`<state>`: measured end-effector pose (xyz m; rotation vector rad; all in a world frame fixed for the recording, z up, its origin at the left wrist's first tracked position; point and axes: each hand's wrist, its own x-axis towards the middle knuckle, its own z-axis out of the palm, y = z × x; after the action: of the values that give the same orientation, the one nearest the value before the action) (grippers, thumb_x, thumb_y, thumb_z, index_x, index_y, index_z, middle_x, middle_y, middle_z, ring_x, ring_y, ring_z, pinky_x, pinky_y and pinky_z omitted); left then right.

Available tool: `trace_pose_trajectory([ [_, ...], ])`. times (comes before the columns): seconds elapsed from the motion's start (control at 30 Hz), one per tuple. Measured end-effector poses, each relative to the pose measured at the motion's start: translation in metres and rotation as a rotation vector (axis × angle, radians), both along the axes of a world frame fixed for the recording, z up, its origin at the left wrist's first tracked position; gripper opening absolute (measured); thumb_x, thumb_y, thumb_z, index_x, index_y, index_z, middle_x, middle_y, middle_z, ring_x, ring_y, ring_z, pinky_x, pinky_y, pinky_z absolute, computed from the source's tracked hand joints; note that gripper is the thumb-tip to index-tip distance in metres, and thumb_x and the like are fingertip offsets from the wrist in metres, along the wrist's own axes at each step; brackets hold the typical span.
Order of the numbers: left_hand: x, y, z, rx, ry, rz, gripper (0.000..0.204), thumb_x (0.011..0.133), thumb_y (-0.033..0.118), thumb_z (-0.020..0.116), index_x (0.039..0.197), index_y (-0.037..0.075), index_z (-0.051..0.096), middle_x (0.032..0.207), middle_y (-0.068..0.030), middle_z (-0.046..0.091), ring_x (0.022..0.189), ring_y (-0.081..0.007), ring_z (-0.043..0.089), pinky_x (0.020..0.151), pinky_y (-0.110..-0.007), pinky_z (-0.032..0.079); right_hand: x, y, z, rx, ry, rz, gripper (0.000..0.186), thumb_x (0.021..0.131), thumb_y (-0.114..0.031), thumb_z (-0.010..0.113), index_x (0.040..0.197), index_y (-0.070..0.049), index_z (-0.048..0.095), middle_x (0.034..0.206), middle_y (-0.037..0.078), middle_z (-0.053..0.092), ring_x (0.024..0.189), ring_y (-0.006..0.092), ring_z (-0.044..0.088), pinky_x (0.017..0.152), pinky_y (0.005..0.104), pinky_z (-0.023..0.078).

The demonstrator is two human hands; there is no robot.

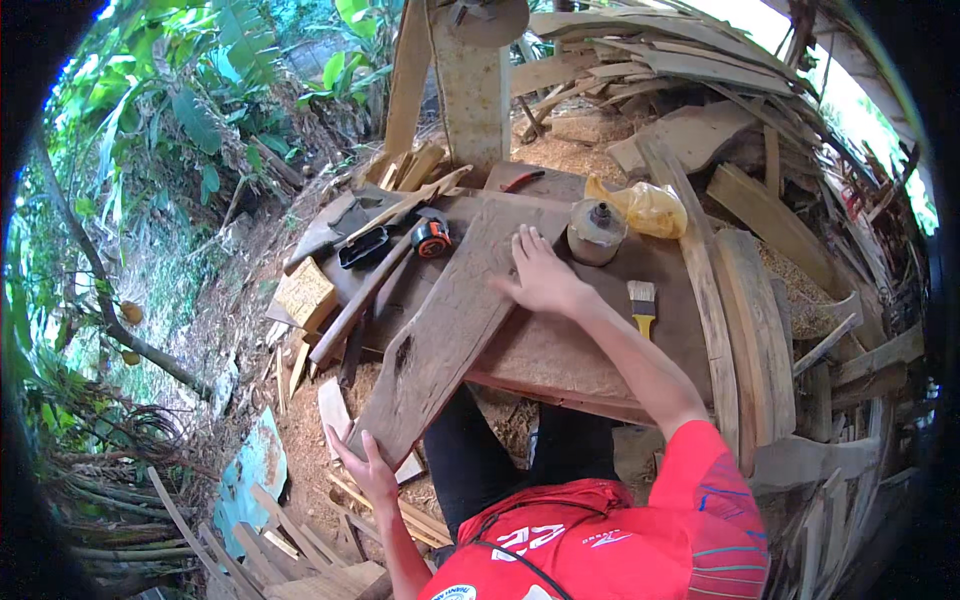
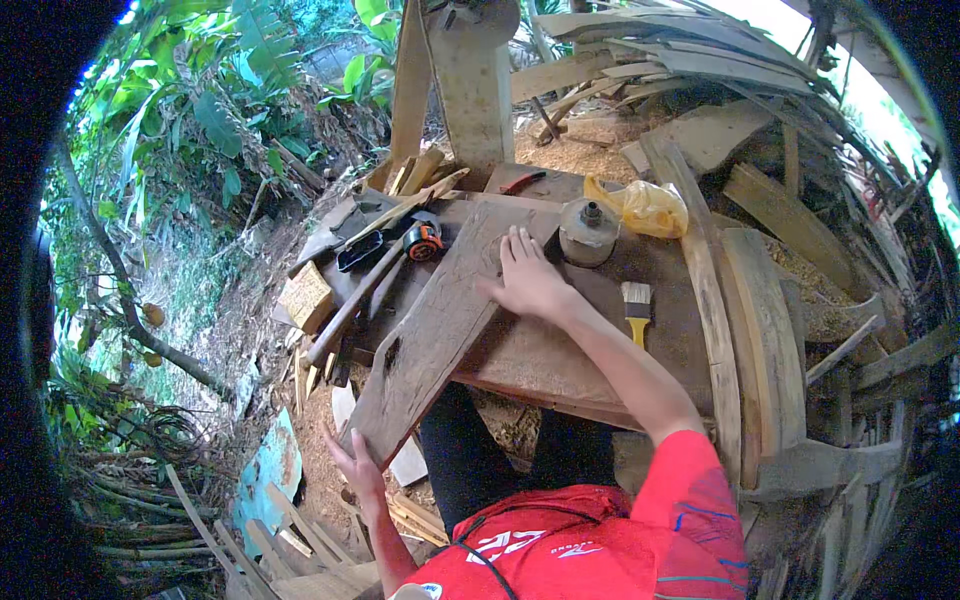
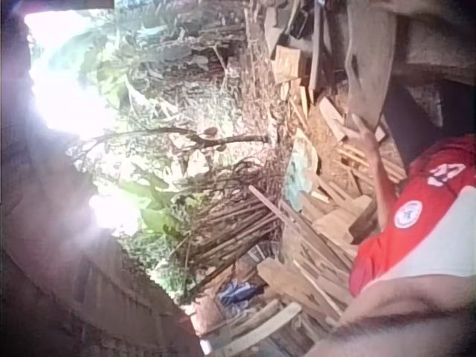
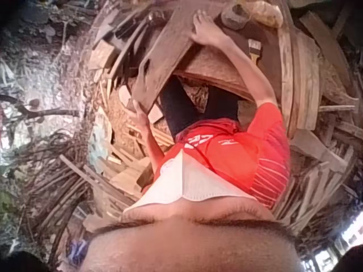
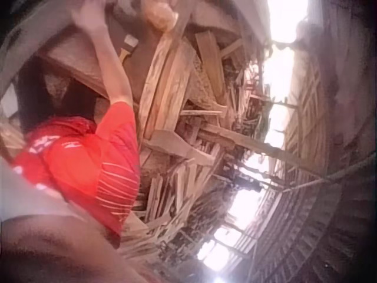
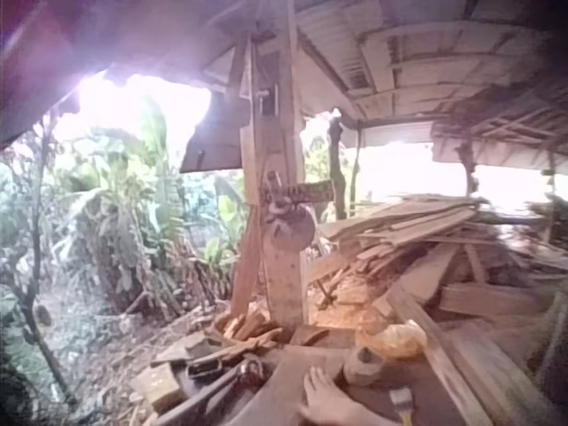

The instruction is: The person carves a piece of wood using a chisel and a hammer, cleans the wood with a brush, and sands its surface with sandpaper by hand.

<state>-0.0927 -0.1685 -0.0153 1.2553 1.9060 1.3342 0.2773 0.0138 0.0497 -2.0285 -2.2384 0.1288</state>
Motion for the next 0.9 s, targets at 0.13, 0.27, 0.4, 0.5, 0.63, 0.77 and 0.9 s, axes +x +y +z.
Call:
trace_pose_trajectory([
  [0.13,-0.002,-0.004,-0.005,0.008,-0.013,0.031,0.071,0.103,0.027,0.053,0.158,-0.005,0.022,0.166,-0.0226,0.024,0.153,-0.0321,0.023,0.125,-0.040,0.013,-0.015,-0.036,-0.012,0.086,0.146,0.384,0.073,0.103,-0.048,0.052,0.152,0.005,0.038,0.161,0.026,0.030,0.152,0.0387,0.025,0.126,0.0451,0.020],
  [0.27,0.011,0.003,-0.003,-0.010,-0.037,0.017,0.068,0.105,0.028,0.050,0.158,-0.005,0.023,0.165,-0.0220,0.026,0.153,-0.0323,0.023,0.125,-0.041,0.013,0.022,-0.009,-0.011,0.246,0.237,0.418,0.056,0.097,-0.033,0.061,0.139,0.004,0.053,0.149,0.021,0.049,0.140,0.0363,0.044,0.118,0.0430,0.036],
  [0.4,-0.004,0.004,-0.015,0.057,-0.136,0.075,0.065,0.110,0.038,0.036,0.159,-0.003,0.023,0.163,-0.0215,0.029,0.152,-0.0317,0.026,0.125,-0.041,0.015,-0.076,-0.023,-0.022,0.376,0.211,0.438,0.034,0.091,-0.019,0.059,0.117,0.003,0.063,0.118,0.021,0.066,0.111,0.0366,0.062,0.101,0.0444,0.049],
  [0.5,0.013,0.003,-0.005,0.129,-0.444,0.050,0.070,0.110,0.049,0.025,0.161,0.002,0.019,0.159,-0.0218,0.033,0.147,-0.0334,0.035,0.122,-0.044,0.024,-0.172,-0.092,-0.031,0.324,0.271,0.679,0.038,0.091,-0.016,0.057,0.124,0.002,0.062,0.133,0.021,0.062,0.129,0.0343,0.056,0.111,0.0433,0.044],
  [0.63,0.003,-0.001,-0.006,0.204,-0.723,-0.003,0.079,0.107,0.063,0.018,0.163,0.009,0.013,0.154,-0.0218,0.039,0.138,-0.0349,0.045,0.116,-0.047,0.036,-0.211,-0.129,-0.036,0.303,0.500,0.919,0.038,0.093,-0.016,0.056,0.127,0.000,0.061,0.141,0.019,0.058,0.137,0.0311,0.051,0.116,0.0419,0.040],
  [0.77,0.006,-0.002,-0.011,0.196,-0.726,0.076,0.077,0.108,0.058,0.024,0.160,0.001,0.023,0.156,-0.0212,0.038,0.144,-0.0339,0.037,0.121,-0.046,0.027,-0.151,-0.085,-0.026,0.239,0.598,1.012,0.032,0.094,-0.012,0.055,0.124,-0.003,0.063,0.132,0.018,0.062,0.121,0.0344,0.061,0.103,0.0423,0.051],
  [0.9,0.015,0.010,-0.014,0.166,-0.284,0.114,0.069,0.110,0.048,0.030,0.155,-0.004,0.032,0.156,-0.0199,0.040,0.145,-0.0313,0.037,0.121,-0.043,0.025,-0.018,-0.004,-0.019,0.495,0.364,0.340,0.020,0.089,-0.011,0.054,0.105,-0.001,0.062,0.102,0.020,0.066,0.096,0.0384,0.063,0.087,0.0465,0.053],
])
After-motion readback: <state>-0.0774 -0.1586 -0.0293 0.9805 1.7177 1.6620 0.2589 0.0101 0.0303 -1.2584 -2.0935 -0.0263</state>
